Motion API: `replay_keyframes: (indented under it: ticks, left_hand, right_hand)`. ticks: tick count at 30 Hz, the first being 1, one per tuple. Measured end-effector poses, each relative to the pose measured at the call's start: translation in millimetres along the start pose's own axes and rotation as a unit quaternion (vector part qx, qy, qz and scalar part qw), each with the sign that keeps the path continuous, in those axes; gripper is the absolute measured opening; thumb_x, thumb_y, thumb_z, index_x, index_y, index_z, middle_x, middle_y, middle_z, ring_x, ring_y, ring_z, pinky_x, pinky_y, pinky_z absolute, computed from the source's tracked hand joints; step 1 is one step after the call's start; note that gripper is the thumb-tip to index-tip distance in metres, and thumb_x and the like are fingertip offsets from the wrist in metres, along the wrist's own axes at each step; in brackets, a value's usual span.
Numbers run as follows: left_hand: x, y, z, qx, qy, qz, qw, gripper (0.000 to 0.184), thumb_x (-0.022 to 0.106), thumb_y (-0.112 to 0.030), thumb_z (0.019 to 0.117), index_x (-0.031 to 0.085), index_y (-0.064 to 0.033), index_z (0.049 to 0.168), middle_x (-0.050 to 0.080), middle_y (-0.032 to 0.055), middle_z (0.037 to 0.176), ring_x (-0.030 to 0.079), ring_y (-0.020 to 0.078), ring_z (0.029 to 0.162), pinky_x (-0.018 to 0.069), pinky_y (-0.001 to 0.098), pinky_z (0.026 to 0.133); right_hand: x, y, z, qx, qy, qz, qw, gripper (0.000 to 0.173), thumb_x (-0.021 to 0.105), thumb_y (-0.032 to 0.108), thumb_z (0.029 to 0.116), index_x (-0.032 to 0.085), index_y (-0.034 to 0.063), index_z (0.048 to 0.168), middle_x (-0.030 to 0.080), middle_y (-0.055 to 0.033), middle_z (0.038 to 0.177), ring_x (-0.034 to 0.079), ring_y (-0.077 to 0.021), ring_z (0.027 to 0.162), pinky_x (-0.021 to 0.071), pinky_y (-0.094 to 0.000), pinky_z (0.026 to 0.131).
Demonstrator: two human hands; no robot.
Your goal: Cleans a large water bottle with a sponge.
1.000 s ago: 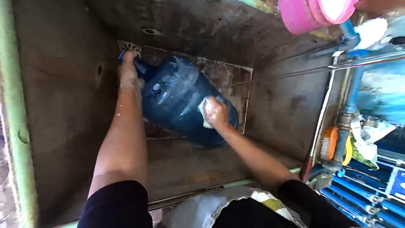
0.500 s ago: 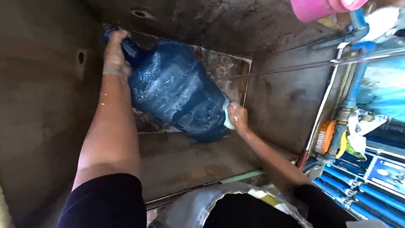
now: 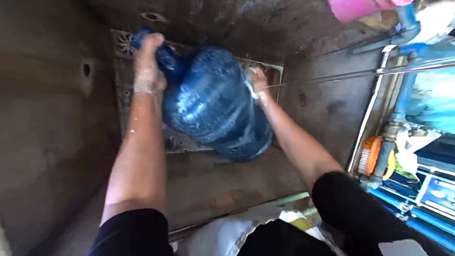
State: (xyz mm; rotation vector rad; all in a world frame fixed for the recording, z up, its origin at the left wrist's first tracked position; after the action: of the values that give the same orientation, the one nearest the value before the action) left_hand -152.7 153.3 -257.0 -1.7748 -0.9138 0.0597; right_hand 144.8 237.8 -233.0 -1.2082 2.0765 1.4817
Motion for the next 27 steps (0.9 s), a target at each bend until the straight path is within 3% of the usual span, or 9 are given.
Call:
replay_keyframes:
  ticks: [3,6,9,11,14,17,20,24,27]
  left_hand:
    - [40.2,-11.6,-21.3,0.023,0.204,-0.015,0.979,0.032,0.056,-0.039,0.0928,0.055,-0.015,0.115,0.073,-0.0024,0.101,0.07,0.0131,0.096,0.059,0.0327,0.086]
    - [26.4,3.4,-2.2,-0.055,0.004,0.011,0.998,0.049,0.056,-0.04,0.1031,0.05,-0.0083,0.14,0.067,0.0073,0.115,0.066,0.0176,0.105,0.0567,0.0391,0.092]
    - [43.3,-3.6,-7.2,-0.045,-0.045,0.043,0.997,0.051,0.063,-0.032,0.0954,0.052,-0.0052,0.138,0.066,0.0087,0.114,0.065,0.0166,0.101,0.0567,0.0388,0.088]
    - [59.9,-13.4,-30.4,-0.006,0.053,0.036,0.998,0.044,0.065,-0.023,0.0867,0.055,-0.0033,0.124,0.069,0.0052,0.099,0.068,0.0142,0.088,0.0595,0.0353,0.08]
    - [56.3,-17.4,-40.5,0.016,0.207,0.028,0.978,0.04,0.065,-0.031,0.0853,0.056,-0.0103,0.118,0.072,-0.0008,0.103,0.069,0.0113,0.097,0.0579,0.0324,0.088]
    - [-8.3,2.6,-25.1,-0.075,-0.074,0.048,0.993,0.053,0.057,-0.041,0.102,0.051,-0.0044,0.139,0.065,0.0112,0.121,0.064,0.019,0.11,0.0548,0.0402,0.095]
    - [-37.9,11.9,-21.8,-0.135,-0.219,0.061,0.964,0.062,0.061,-0.044,0.0988,0.045,-0.0101,0.148,0.059,0.01,0.131,0.06,0.0193,0.116,0.0526,0.0428,0.095]
    - [4.8,-8.1,-30.9,0.0,-0.029,0.001,1.0,0.032,0.056,-0.025,0.0973,0.053,-0.005,0.122,0.067,0.0071,0.099,0.067,0.0179,0.091,0.058,0.0388,0.083]
    - [62.9,-27.9,-45.5,0.065,0.253,-0.028,0.965,0.047,0.069,-0.046,0.0849,0.056,-0.0136,0.116,0.074,-0.0022,0.1,0.07,0.0137,0.096,0.0579,0.0345,0.09]
  right_hand:
    - [-18.6,15.0,32.5,0.032,0.05,-0.094,0.994,0.039,0.047,0.015,0.1087,0.056,-0.009,0.138,0.058,-0.029,0.141,0.054,-0.0368,0.135,0.0392,-0.0516,0.115]
    - [-29.7,85.3,-2.6,-0.125,-0.052,0.015,0.991,0.028,0.056,0.017,0.1035,0.065,-0.0078,0.113,0.068,-0.0181,0.104,0.066,-0.0187,0.094,0.054,-0.0371,0.088]
    - [-22.4,147.2,-16.5,-0.293,-0.033,-0.054,0.954,0.025,0.061,0.02,0.0994,0.07,-0.0037,0.096,0.07,-0.017,0.095,0.069,-0.0242,0.088,0.0559,-0.044,0.081]
    - [-29.3,133.5,21.9,-0.174,0.036,-0.093,0.98,0.028,0.056,0.021,0.103,0.07,-0.0001,0.111,0.072,-0.0171,0.106,0.069,-0.026,0.1,0.0542,-0.0485,0.092]
    - [-36.8,69.9,36.4,-0.076,0.032,-0.117,0.99,0.037,0.044,0.011,0.1084,0.058,-0.0115,0.135,0.059,-0.0315,0.138,0.055,-0.0402,0.133,0.0387,-0.0507,0.115]
    - [-12.7,32.0,-43.9,-0.032,-0.041,-0.114,0.992,0.042,0.041,0.02,0.1099,0.056,-0.0089,0.137,0.063,-0.0311,0.13,0.061,-0.0433,0.123,0.0466,-0.0578,0.107]
    - [12.9,51.2,-105.7,-0.12,-0.134,-0.169,0.969,0.032,0.049,0.017,0.103,0.066,-0.0092,0.106,0.07,-0.0262,0.092,0.072,-0.042,0.084,0.0566,-0.0581,0.071]
    - [-18.6,84.6,-33.2,-0.018,-0.036,-0.135,0.99,0.037,0.042,0.02,0.1076,0.061,-0.0059,0.125,0.069,-0.0267,0.114,0.068,-0.0405,0.109,0.0524,-0.058,0.093]
    - [-37.8,53.8,41.3,0.021,0.011,-0.033,0.999,0.039,0.045,0.019,0.1094,0.058,-0.0091,0.134,0.06,-0.0282,0.137,0.056,-0.0356,0.131,0.0409,-0.0497,0.113]
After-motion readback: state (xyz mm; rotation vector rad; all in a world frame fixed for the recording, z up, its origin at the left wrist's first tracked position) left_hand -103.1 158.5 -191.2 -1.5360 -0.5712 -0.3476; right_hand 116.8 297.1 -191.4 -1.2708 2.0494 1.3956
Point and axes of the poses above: each hand's wrist, its own z-axis towards the middle knuckle, its own x-axis out of the palm, y = z × x, the point moved 7 cm from there along z, towards the middle knuckle
